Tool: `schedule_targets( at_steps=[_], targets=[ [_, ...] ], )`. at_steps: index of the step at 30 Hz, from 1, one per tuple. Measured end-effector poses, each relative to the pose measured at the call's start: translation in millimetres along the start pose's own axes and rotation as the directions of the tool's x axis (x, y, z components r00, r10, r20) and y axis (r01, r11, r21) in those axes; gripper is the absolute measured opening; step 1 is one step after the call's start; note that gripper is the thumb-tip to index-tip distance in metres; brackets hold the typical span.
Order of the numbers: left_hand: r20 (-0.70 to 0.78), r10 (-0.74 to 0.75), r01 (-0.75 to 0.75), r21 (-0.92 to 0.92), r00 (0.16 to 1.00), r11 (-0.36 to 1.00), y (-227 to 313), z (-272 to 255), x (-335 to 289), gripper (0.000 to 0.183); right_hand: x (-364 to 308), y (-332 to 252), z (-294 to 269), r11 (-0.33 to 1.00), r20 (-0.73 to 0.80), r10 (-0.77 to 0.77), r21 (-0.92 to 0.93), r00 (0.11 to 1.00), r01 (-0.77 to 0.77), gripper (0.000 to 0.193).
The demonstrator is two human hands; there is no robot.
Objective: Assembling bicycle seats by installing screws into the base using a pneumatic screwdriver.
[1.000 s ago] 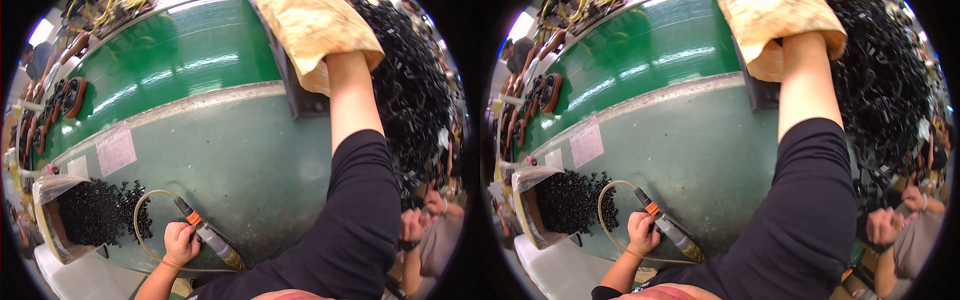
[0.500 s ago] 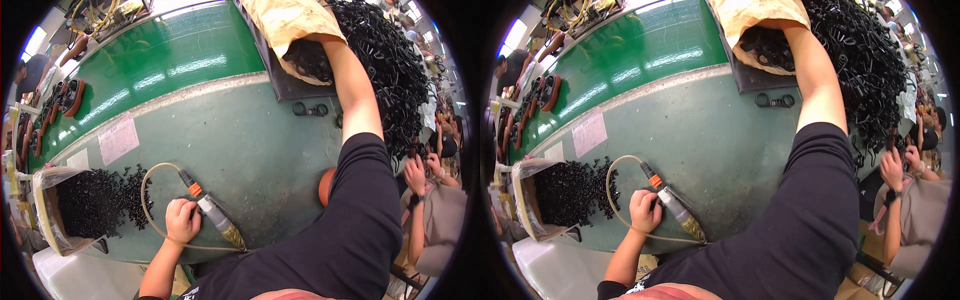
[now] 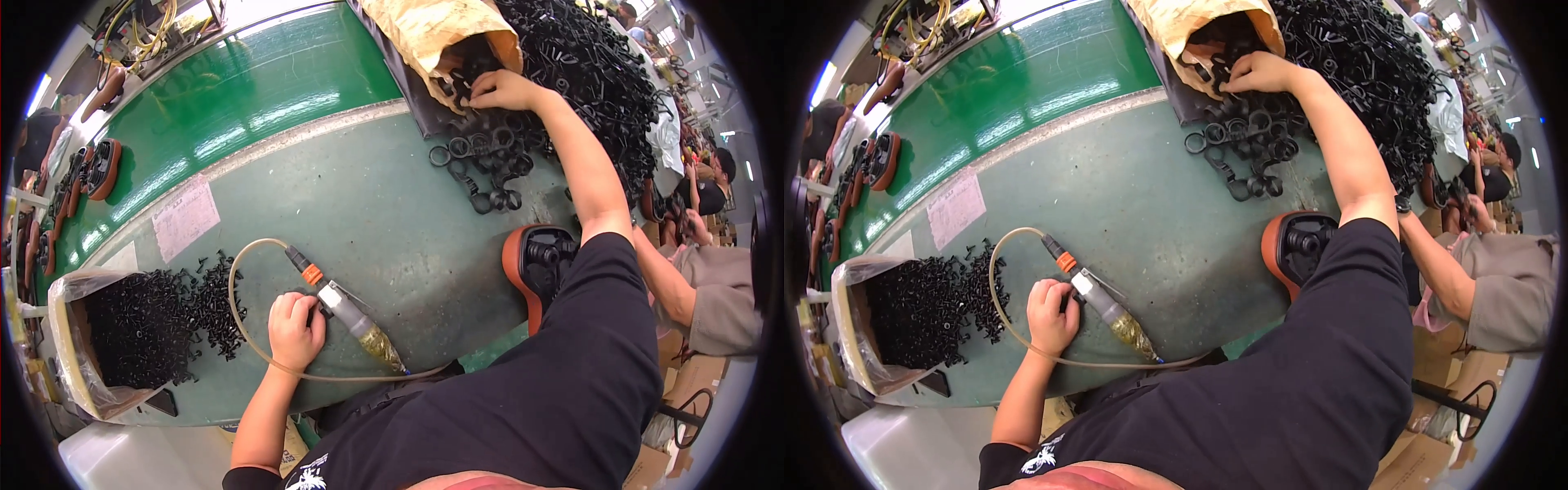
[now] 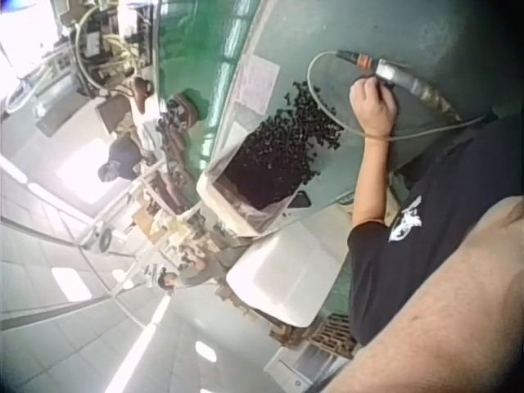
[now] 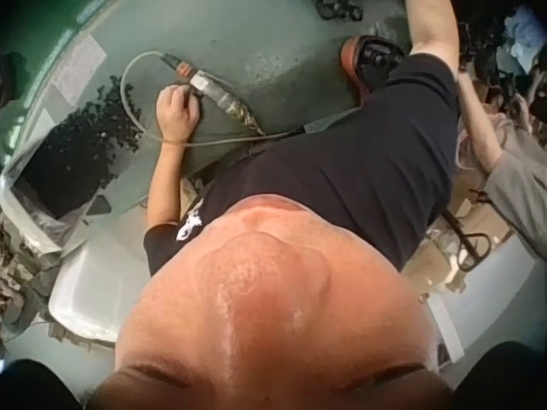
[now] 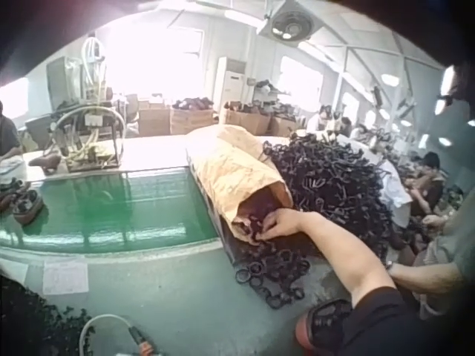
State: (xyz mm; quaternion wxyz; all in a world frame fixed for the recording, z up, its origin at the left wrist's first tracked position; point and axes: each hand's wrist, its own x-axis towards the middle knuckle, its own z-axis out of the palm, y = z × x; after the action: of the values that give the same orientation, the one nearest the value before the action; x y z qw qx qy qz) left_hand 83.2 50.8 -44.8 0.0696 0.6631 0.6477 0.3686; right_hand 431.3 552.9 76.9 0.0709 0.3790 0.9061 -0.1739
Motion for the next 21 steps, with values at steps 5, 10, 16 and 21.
schedule_targets(
  at_steps=[5, 10, 16, 21],
  targets=[
    [0.003, 0.02, -0.02, 0.0, 1.0, 1.0, 3, -1, -9, 0.017, -63, -33, -30, 0.994, -0.308, -0.079, -0.099, 0.948, 0.051, 0.039],
    [-0.015, 0.053, -0.053, 0.009, 0.998, 0.999, 0, 2, -18, 0.016, -158, -218, 3, 0.934, -0.467, -0.355, -0.128, 0.81, 0.335, 0.028],
    [-0.035, 0.051, -0.051, 0.007, 0.998, 0.999, -7, 10, -20, 0.014, -264, -416, 206, 0.291, -0.139, -0.785, 0.778, 0.604, 0.557, 0.037],
    [0.46, -0.256, 0.15, 0.253, 0.85, 0.956, 11, -36, 4, 0.034, -232, -460, 300, 0.753, -0.465, -0.517, 0.152, 0.719, 0.64, 0.051]
  ],
)
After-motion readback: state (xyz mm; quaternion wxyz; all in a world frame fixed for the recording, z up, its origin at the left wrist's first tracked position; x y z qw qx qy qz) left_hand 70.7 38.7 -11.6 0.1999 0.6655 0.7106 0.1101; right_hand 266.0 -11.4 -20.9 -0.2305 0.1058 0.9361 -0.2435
